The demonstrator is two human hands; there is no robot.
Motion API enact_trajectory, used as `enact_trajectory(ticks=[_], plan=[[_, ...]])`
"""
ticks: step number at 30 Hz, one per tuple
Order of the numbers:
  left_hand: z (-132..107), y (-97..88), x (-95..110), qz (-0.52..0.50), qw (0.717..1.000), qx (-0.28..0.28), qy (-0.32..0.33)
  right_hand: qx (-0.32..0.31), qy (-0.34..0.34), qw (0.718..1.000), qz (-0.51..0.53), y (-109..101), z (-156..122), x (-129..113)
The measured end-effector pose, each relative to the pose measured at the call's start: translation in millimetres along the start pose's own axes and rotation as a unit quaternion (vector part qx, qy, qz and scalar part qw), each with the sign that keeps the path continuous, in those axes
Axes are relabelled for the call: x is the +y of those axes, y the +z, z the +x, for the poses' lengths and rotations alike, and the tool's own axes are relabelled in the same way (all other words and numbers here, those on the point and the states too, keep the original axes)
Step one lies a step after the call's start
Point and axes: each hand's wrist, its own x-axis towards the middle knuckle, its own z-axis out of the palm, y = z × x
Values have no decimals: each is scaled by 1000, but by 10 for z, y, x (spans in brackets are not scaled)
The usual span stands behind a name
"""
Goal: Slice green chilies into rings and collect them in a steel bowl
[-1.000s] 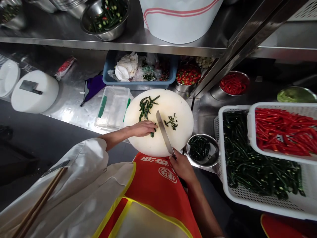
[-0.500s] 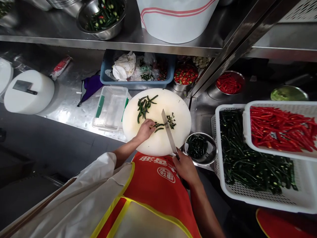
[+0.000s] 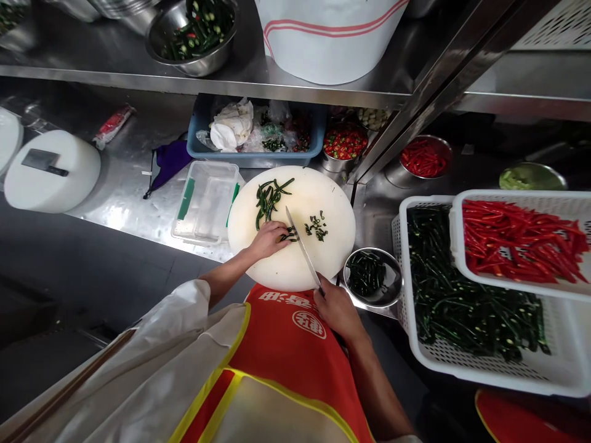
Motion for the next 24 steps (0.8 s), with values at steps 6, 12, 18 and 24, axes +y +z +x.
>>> enact_trajectory(ticks=[6,12,18,24], plan=[[3,46,-47,-3,998,-22,57,-5,-1,1000,4,-61,-59,-79],[9,53,-71,-32,995,-27,93,-47,2,999,4,-238,-221,-88],[-12,47,-18,-39,997,-34,59,-36,-4,997,-63,-136,85,-148],[-105,96,246,15,997,-26,-75,-9,-19,1000,-13,-138,268,46]])
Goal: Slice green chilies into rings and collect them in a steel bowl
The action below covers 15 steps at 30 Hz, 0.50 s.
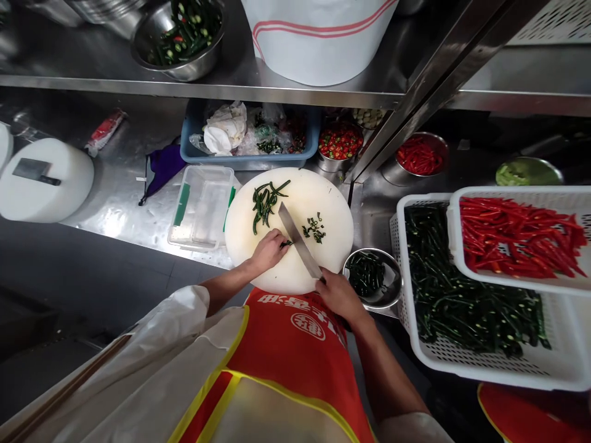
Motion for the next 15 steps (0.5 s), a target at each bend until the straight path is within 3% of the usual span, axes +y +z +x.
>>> enact_trajectory(ticks=[2,4,7,11,13,15], plan=[[-23,-30,50,-5,999,-27,-41,-12,18,999,43,-53,-86,135],[-3,-111,42,-10,997,-66,-35,-15,45,996,79,-75,-174,242],[112,-280,-53,7,990,-110,91,11,53,993,105,-35,-245,307],[331,-438,-157,65,926,-222,299,21,54,988,146,53,-250,282],[408,-469,-166,102,900,-264,332,20,59,985,163,79,-248,264],[433,-479,-168,133,895,-261,337,24,62,983,169,90,-254,254]])
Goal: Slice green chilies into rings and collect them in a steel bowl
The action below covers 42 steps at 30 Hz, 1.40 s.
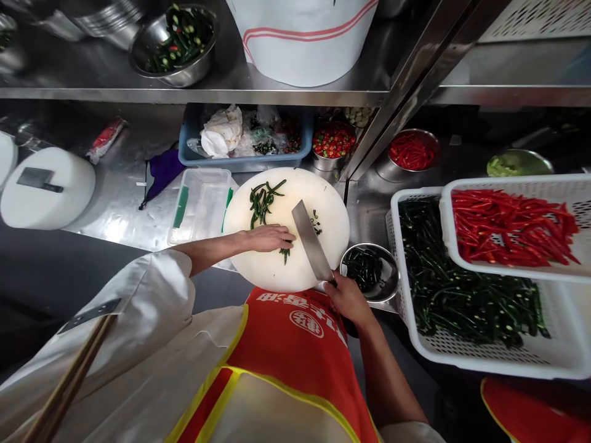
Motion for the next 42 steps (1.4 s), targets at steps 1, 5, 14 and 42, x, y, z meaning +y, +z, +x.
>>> enact_trajectory(ticks=[1,5,14,42], plan=[[-9,7,5,16,1000,14,-14,0,0,1000,2,2,-8,1],[-108,145,108,82,976,110,-171,-3,0,1000,-9,0,-65,30],[-35,585,410,9,895,268,-356,22,-33,985,-168,122,-212,-45],[-88,681,251,-121,929,305,-172,-42,-35,975,-217,241,-185,-422]])
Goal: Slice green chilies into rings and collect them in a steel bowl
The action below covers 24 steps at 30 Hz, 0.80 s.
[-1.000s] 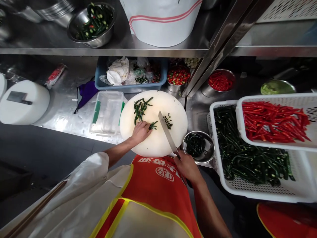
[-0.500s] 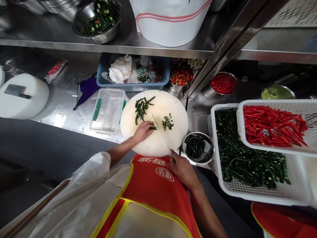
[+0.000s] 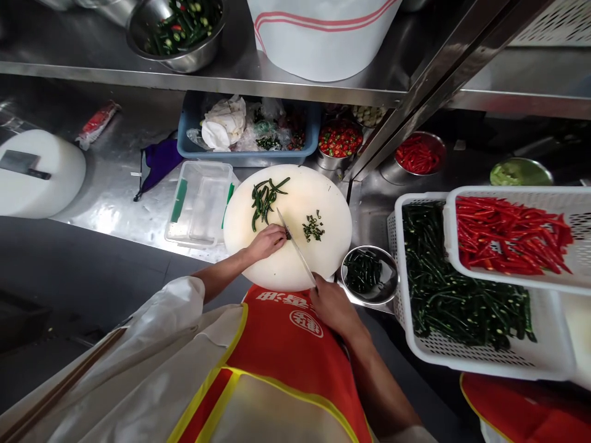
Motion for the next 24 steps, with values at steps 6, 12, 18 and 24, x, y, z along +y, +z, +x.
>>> enact_trajectory(ticks=[6,12,18,24], plan=[[-190,-12,92,8,999,-26,46,34,-28,998,43,-27,274,106],[-525,-175,59,54,998,-30,-5,23,62,980,190,-125,141,415],[-279,-460,-186,99,969,110,-199,64,37,986,150,27,88,299],[165,-370,-280,119,944,143,-273,66,-9,993,99,178,56,234]])
